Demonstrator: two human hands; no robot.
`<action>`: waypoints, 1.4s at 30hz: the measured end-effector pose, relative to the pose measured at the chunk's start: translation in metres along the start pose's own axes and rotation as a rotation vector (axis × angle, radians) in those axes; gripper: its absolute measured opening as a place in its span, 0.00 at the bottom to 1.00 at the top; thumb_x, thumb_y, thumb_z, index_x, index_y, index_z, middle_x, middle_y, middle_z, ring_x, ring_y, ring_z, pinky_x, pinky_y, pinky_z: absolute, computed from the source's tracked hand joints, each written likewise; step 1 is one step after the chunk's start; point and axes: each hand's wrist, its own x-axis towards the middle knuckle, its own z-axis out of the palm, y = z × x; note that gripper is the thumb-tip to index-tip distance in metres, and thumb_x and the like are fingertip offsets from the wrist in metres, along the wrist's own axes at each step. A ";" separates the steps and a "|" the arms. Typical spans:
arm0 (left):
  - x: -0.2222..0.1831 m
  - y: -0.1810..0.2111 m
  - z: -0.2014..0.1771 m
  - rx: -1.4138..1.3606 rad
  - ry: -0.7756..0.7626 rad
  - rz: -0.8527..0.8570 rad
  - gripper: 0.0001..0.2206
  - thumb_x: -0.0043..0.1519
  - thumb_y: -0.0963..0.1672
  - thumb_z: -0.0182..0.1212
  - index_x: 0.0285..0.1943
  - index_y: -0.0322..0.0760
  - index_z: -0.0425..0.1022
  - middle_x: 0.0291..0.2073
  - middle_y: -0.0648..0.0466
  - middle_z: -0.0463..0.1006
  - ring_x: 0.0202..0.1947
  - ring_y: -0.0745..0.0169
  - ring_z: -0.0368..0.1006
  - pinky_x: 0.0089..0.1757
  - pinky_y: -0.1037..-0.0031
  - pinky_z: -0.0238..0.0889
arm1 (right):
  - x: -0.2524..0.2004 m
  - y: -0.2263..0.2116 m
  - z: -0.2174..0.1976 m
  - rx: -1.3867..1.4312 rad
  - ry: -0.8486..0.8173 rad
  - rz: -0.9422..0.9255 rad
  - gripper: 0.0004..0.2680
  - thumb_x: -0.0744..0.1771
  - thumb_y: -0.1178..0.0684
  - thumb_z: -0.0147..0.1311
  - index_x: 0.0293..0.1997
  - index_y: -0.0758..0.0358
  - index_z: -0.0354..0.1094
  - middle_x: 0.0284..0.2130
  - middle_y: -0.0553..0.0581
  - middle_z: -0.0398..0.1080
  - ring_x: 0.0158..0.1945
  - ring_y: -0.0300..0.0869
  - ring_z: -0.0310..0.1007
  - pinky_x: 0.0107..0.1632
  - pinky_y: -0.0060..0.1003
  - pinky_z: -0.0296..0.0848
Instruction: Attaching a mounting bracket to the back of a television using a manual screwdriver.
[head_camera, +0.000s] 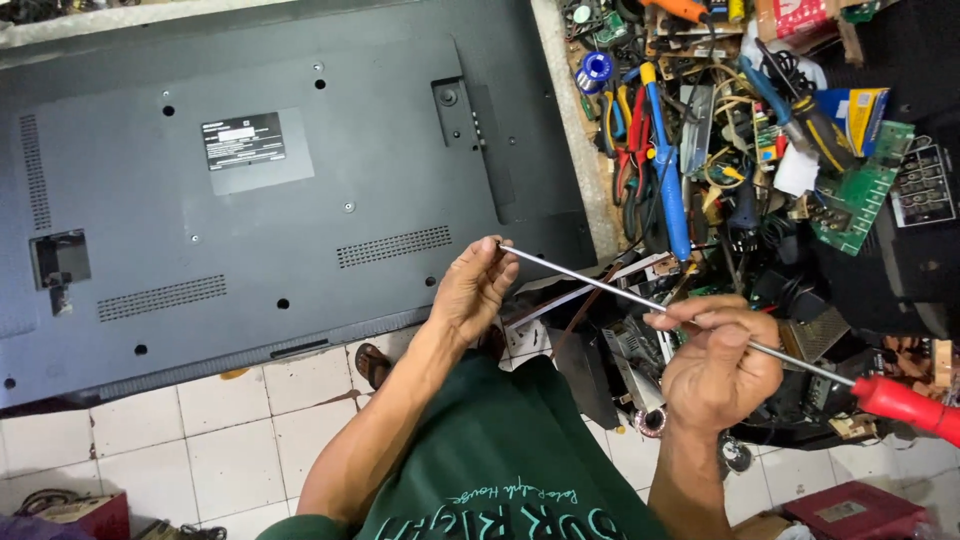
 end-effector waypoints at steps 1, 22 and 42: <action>0.002 -0.002 0.000 0.000 -0.002 -0.002 0.07 0.63 0.42 0.66 0.45 0.30 0.79 0.40 0.47 0.82 0.39 0.61 0.81 0.45 0.75 0.80 | 0.002 0.000 -0.001 -0.002 0.001 -0.001 0.10 0.75 0.49 0.43 0.43 0.66 0.58 0.32 0.69 0.67 0.28 0.50 0.70 0.34 0.44 0.83; -0.011 -0.030 0.027 0.591 -0.041 0.403 0.25 0.70 0.45 0.56 0.71 0.18 0.60 0.52 0.24 0.77 0.50 0.34 0.79 0.52 0.54 0.75 | 0.058 0.017 -0.031 -0.125 -0.326 -0.001 0.06 0.73 0.59 0.41 0.47 0.75 0.61 0.41 0.77 0.72 0.40 0.57 0.80 0.46 0.49 0.84; 0.010 -0.029 -0.009 2.048 0.046 1.512 0.06 0.65 0.43 0.65 0.47 0.40 0.82 0.53 0.50 0.83 0.57 0.51 0.78 0.61 0.62 0.66 | 0.094 0.091 -0.038 -0.374 -0.466 -0.028 0.07 0.74 0.59 0.45 0.44 0.75 0.67 0.38 0.68 0.76 0.37 0.52 0.80 0.42 0.43 0.81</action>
